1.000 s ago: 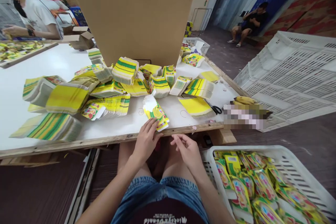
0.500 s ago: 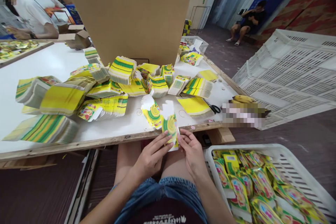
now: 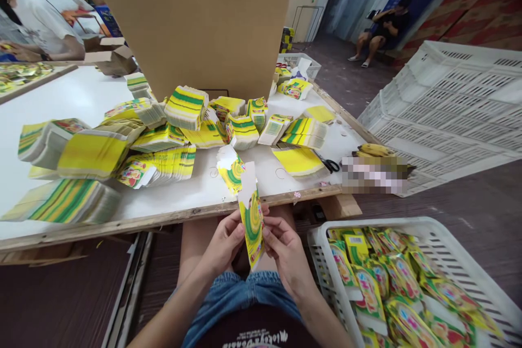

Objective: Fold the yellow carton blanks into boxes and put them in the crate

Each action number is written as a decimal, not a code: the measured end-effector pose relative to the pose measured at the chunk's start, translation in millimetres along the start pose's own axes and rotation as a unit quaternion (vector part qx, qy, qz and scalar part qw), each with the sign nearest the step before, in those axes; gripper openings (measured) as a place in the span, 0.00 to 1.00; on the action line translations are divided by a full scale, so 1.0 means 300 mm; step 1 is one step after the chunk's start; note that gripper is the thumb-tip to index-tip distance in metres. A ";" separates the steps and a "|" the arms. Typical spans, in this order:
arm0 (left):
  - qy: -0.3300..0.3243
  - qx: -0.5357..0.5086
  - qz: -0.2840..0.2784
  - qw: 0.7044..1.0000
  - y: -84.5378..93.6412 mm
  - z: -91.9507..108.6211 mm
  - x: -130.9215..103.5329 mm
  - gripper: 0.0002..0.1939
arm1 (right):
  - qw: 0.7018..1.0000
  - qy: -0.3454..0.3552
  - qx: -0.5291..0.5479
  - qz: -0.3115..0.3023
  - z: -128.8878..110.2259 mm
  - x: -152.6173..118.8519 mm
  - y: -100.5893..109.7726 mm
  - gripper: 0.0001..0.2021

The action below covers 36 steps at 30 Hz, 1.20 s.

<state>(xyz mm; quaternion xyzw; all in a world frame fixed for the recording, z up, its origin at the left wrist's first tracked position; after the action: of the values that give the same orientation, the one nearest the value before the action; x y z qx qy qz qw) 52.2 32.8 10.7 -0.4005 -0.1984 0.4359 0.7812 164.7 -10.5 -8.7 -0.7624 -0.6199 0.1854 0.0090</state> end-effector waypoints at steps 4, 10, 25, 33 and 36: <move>-0.036 0.022 0.025 0.999 0.015 0.008 -0.010 0.25 | 1.000 0.008 -0.026 -0.011 -0.011 -0.003 -0.005 0.12; -0.025 0.019 0.092 0.995 0.049 -0.014 -0.011 0.19 | 0.996 0.010 -0.091 -0.023 -0.004 -0.014 -0.003 0.15; -0.053 0.159 0.124 0.978 0.029 0.027 -0.055 0.33 | 0.934 0.137 -0.329 0.024 -0.040 -0.024 0.015 0.17; 0.041 0.137 0.003 0.990 0.002 0.037 -0.081 0.19 | 0.959 0.133 -0.216 -0.129 -0.126 -0.002 0.004 0.12; 0.065 0.107 -0.010 0.992 0.001 0.019 -0.092 0.16 | 0.946 0.127 -0.267 -0.132 -0.139 0.004 0.015 0.08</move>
<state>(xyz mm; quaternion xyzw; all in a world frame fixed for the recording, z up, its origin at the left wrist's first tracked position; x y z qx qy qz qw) 33.5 12.4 15.1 -0.3404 -0.1036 0.4193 0.8352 181.4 -1.5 28.7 -0.6653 -0.7358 -0.0876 -0.0917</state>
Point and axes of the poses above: each hand's wrist, its own x-axis towards the middle knuckle, its own y-axis out of the back of the hand, z = x × y, the point moved 6 cm from there along x, towards the middle knuckle, and after that the axes turned 14 degrees about -x, right-handed, at the moved point
